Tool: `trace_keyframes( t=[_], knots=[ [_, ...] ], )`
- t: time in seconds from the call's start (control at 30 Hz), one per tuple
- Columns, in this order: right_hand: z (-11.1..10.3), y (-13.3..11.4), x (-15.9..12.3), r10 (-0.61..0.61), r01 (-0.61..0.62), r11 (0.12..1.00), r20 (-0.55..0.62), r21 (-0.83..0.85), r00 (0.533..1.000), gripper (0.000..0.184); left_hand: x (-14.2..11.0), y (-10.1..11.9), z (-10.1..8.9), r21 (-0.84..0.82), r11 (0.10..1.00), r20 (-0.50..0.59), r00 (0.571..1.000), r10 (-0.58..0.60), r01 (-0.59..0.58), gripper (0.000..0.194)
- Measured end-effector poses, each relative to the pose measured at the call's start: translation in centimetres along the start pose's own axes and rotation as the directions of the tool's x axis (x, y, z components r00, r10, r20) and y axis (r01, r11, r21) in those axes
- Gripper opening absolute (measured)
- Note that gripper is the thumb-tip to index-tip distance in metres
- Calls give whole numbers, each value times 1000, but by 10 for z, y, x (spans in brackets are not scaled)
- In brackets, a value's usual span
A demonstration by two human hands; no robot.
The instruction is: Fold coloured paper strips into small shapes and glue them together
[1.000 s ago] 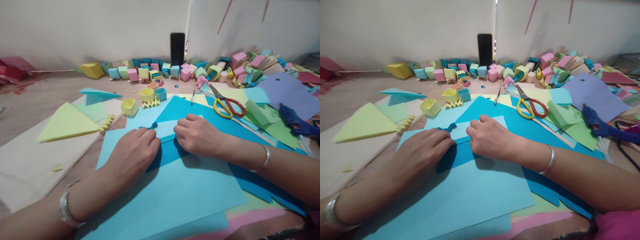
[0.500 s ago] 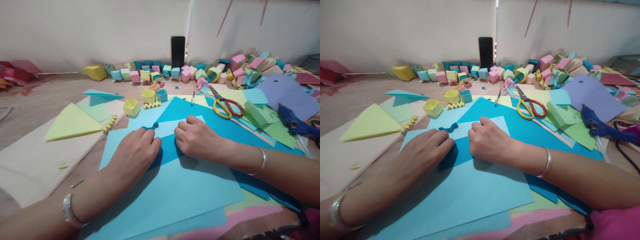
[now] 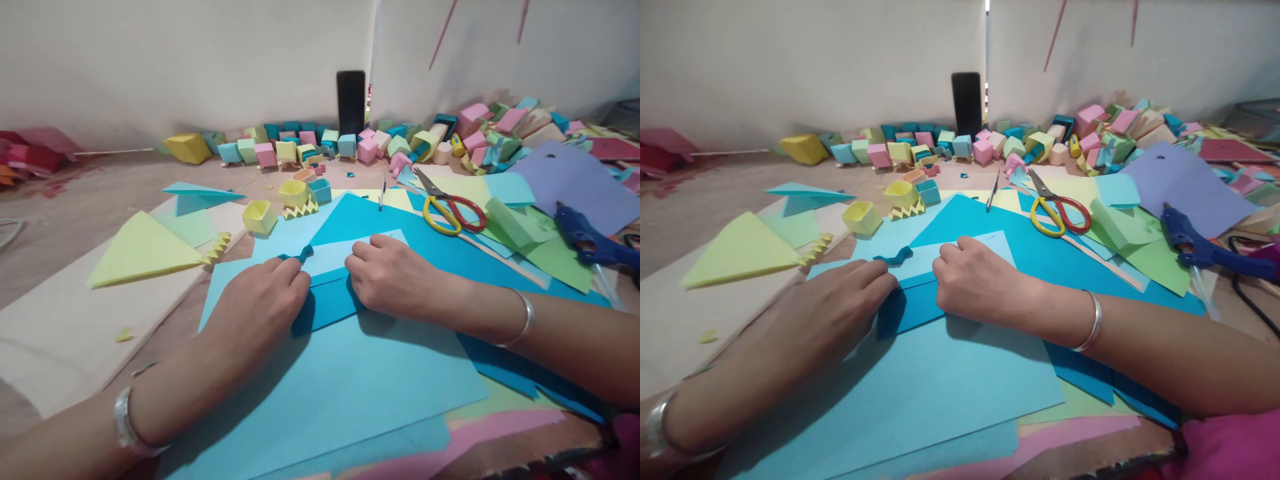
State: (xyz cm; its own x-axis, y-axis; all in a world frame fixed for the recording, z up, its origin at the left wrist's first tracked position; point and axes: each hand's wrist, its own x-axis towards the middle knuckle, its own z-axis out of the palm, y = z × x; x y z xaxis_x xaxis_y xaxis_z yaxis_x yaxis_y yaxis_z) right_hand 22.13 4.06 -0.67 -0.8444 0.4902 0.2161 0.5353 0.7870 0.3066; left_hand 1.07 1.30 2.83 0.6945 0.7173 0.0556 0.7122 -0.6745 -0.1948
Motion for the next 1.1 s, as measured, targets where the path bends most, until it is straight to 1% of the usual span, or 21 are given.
trace_keyframes(
  t=[0.1,0.2,0.3,0.37,0.43,0.5,0.57,0.63,0.7,0.77,0.83,0.97,1.03,1.1],
  knots=[
    [-2,-1,-1,-7,7,1000,31,8,1000,31,0,-1,1,77,996,36,998,42,-45,26],
    [-3,-2,-3,2,-1,1000,61,-20,998,29,-2,2,-3,127,989,73,995,68,-77,24],
    [-3,-3,-3,23,-16,998,104,-62,994,26,-5,9,-9,175,982,69,996,62,-74,23],
    [-4,-4,-3,34,-26,997,124,-71,992,25,-6,13,-9,199,978,68,996,55,-67,23],
    [-4,-5,-3,54,-46,996,106,-74,993,23,-5,14,-5,190,981,84,996,33,-48,23],
    [-4,-7,-2,63,-59,996,58,-73,996,22,-2,13,4,147,989,97,995,0,-15,22],
    [-4,-8,-2,50,-48,996,25,-70,998,25,1,11,13,115,993,93,996,-11,0,23],
    [-4,-9,-1,37,-34,997,43,-74,998,28,3,9,19,120,992,102,995,19,-31,25],
    [-5,-10,-2,33,-25,996,92,-85,995,24,4,8,22,155,985,137,989,53,-74,23],
    [-7,-11,-3,34,-18,994,148,-109,988,20,4,9,20,189,975,184,980,80,-115,23],
    [-10,-13,-4,47,-19,989,192,-144,980,20,4,10,15,211,968,226,970,88,-137,25],
    [-10,-19,-6,92,-43,977,231,-207,969,21,3,12,0,230,962,322,944,67,-147,22],
    [-9,-21,-7,103,-49,973,237,-225,966,21,2,13,-4,247,958,326,943,59,-145,22],
    [-8,-22,-7,115,-58,969,231,-239,966,21,0,13,-2,263,953,276,958,74,-149,25]
  ],
)
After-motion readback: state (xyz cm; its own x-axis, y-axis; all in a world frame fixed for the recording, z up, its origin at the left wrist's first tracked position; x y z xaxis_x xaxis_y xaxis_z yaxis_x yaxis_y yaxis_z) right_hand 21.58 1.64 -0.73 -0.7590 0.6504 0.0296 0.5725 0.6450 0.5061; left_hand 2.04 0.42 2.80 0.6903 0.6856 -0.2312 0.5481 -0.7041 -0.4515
